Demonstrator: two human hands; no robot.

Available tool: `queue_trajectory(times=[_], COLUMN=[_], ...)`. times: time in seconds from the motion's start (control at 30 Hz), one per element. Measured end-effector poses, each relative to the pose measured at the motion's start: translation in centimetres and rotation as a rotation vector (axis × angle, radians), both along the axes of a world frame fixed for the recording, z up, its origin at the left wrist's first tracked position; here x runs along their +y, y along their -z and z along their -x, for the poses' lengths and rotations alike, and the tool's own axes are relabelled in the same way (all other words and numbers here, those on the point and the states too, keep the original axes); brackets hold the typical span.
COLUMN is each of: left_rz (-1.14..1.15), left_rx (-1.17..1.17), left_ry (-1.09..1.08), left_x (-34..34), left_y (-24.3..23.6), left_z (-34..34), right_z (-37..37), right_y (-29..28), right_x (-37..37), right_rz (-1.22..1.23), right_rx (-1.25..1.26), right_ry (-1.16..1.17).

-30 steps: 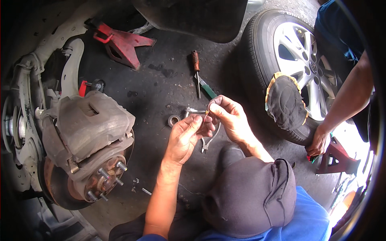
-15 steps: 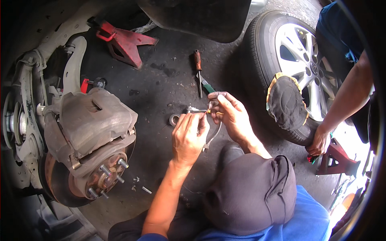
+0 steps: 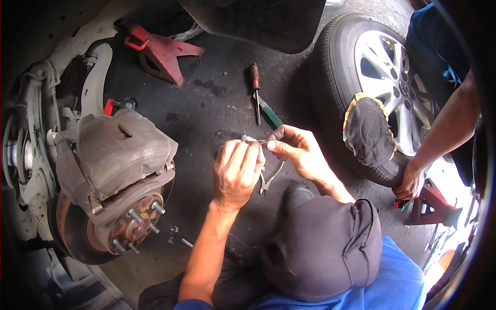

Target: Inspecting and handling brake pads and wiring near the wheel assembly.

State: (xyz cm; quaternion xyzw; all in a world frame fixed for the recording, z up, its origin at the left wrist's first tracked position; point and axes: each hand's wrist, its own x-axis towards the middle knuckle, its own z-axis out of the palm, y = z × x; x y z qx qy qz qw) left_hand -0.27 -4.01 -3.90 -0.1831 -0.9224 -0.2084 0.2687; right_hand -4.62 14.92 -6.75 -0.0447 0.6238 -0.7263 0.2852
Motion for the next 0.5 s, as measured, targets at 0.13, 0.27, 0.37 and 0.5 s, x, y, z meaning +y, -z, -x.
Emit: queue_trajectory(times=[0.13, 0.27, 0.37, 0.5], left_rz=[-0.779, -1.708, -1.581, -1.089], left_rx=[-0.545, -1.184, -1.224, -0.89], left_ry=[-0.071, 0.073, 0.068, 0.032], left_x=[-0.2, -1.6, -1.3, -0.4], left_y=[0.1, -0.2, -0.2, -0.5], left_z=[-0.3, 0.1, 0.0, -0.2], right_z=[-0.2, 0.3, 0.4, 0.3], right_y=[-0.2, -0.4, -0.9, -1.4], right_x=[0.0, 0.1, 0.4, 0.6], right_rz=[0.046, -0.086, -0.203, -0.325], right_rx=[0.015, 0.486, 0.676, 0.687], right_ry=[0.046, 0.11, 0.07, 0.011])
